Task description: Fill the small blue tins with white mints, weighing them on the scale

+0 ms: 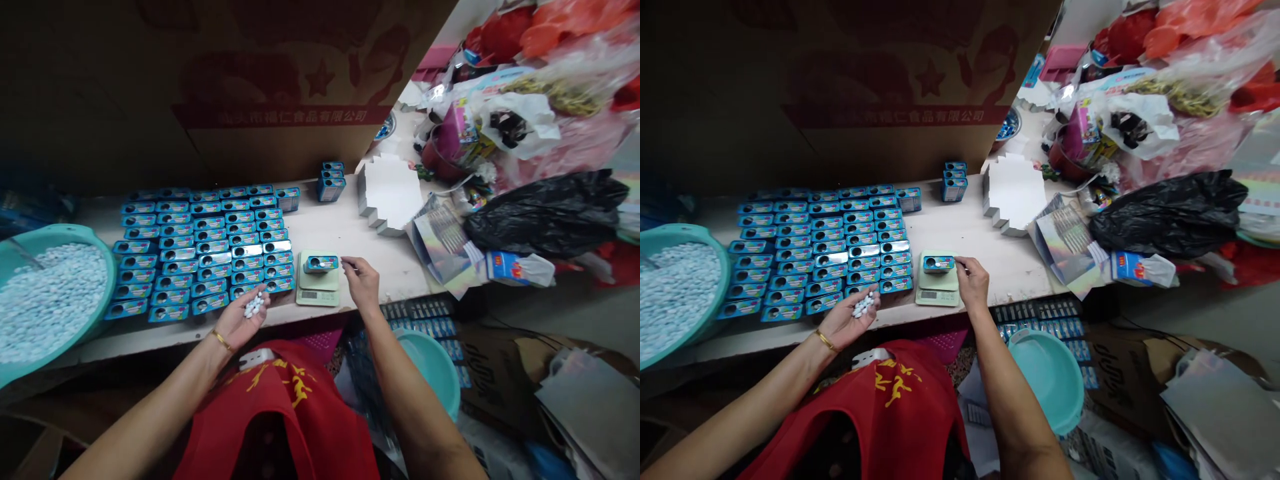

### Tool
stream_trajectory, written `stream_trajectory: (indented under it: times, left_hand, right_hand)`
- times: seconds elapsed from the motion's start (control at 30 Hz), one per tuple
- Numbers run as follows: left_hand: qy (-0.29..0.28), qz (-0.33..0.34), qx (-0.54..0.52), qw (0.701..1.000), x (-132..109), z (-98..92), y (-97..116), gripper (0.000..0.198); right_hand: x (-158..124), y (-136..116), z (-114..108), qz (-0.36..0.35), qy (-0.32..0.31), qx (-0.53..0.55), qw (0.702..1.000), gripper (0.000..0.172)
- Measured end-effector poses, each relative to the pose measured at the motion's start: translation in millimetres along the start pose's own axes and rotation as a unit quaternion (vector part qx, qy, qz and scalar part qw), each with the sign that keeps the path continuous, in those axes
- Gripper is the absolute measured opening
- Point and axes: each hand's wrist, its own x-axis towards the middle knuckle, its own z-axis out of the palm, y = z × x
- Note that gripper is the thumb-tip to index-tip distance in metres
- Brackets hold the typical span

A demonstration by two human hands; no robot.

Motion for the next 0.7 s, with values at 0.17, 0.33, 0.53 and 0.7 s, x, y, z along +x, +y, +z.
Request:
stream_trajectory:
  times: [0.17, 0.33, 0.53, 0.7]
  left_hand:
    - [-0.037, -0.029, -0.004, 0.999, -14, -18.7, 0, 0.019]
    - [-0.009, -0.02, 0.02, 1.0, -19, -30.9, 0, 0.02]
    - [0.012, -0.017, 0.023, 1.0, -19, -36.5, 1, 0.021]
    - [0.012, -0.014, 0.022, 1.0, -18, -36.2, 2, 0.021]
  right_hand:
    - [-9, 19, -12, 0.05, 0.03, 0.012, 0.998, 0.02]
    - [-13, 20, -9, 0.017, 0.013, -0.018, 1.0, 0.018]
    - [-10, 11, 2, -0.048, -0.017, -0.103, 0.993, 0.018]
    - [-5, 2, 10, -0.093, -0.05, -0.215, 0.971, 0.015]
